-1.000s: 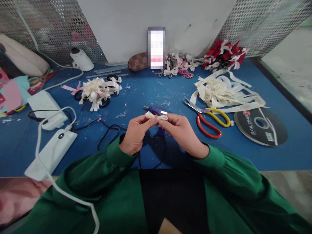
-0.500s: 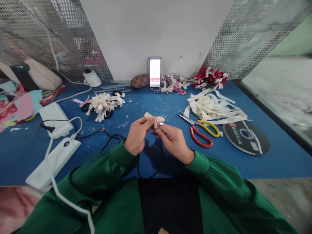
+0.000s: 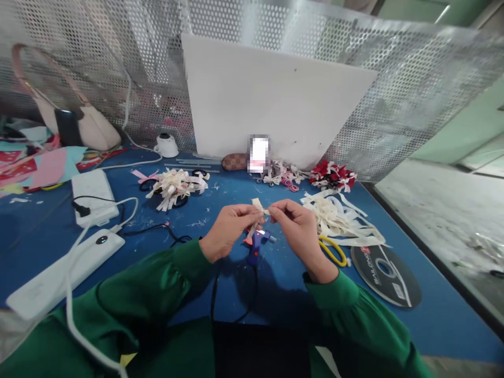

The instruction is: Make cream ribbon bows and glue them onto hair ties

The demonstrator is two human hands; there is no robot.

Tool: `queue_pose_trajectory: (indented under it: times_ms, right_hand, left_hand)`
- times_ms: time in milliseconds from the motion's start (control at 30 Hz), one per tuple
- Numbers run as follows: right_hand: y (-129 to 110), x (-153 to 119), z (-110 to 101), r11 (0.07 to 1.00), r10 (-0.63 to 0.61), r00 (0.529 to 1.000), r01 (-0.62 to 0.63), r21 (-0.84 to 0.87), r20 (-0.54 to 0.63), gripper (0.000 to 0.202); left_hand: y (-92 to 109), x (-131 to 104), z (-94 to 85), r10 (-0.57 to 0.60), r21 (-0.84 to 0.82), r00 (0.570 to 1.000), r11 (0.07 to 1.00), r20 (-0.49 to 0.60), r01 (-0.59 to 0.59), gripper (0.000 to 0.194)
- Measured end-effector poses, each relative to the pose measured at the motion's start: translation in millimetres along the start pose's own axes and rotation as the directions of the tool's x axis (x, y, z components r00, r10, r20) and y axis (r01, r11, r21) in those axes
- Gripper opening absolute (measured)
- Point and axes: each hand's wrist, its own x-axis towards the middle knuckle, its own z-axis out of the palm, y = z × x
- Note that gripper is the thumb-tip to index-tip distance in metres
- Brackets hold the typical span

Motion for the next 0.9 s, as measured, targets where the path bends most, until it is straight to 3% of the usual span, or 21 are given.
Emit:
queue_pose_trajectory:
  times_ms: [100, 300, 600, 700, 800, 900]
  right_hand:
    - [10.4, -1.7, -1.0, 0.986, 0.117, 0.993, -0.118, 0.121, 0.021, 0.015]
    - [24.1, -8.9, 5.0, 0.996, 0.081, 0.989, -0.086, 0.034, 0.123, 0.016]
    - [26.1, -12.9, 13.2, 1.0, 0.018, 1.0, -0.018, 0.023, -0.012, 0.007]
    - [22.1, -13.5, 12.2, 0.997, 0.079, 0.997, -0.079, 0.002, -0.003, 0.008]
    - [21.5, -12.9, 13.2, 0.961, 0.232, 0.972, -0.235, 0.148, 0.034, 0.013]
    - [21.6, -12.1, 15.0, 0.828, 0.376, 0.917, -0.397, 0.395, 0.133, 0.024]
  left_hand:
    - [-4.3, 2.7, 0.2, -0.051, 0.019, 0.999, 0.999, 0.015, 0.05, 0.026]
    - [-18.2, 5.2, 0.0, -0.068, 0.061, 0.998, 0.996, 0.001, 0.068, 0.021]
    - [-22.5, 1.4, 0.0, -0.056, 0.18, 0.998, 0.982, 0.02, 0.052, 0.032]
    - [-21.7, 1.2, -0.2, -0.042, 0.226, 0.998, 0.974, 0.039, 0.032, 0.038]
    - [-20.8, 0.2, -1.4, 0.034, 0.362, 0.995, 0.93, 0.093, -0.065, 0.039]
    - [-21.3, -2.6, -3.7, 0.26, 0.562, 0.944, 0.759, 0.201, -0.329, 0.032]
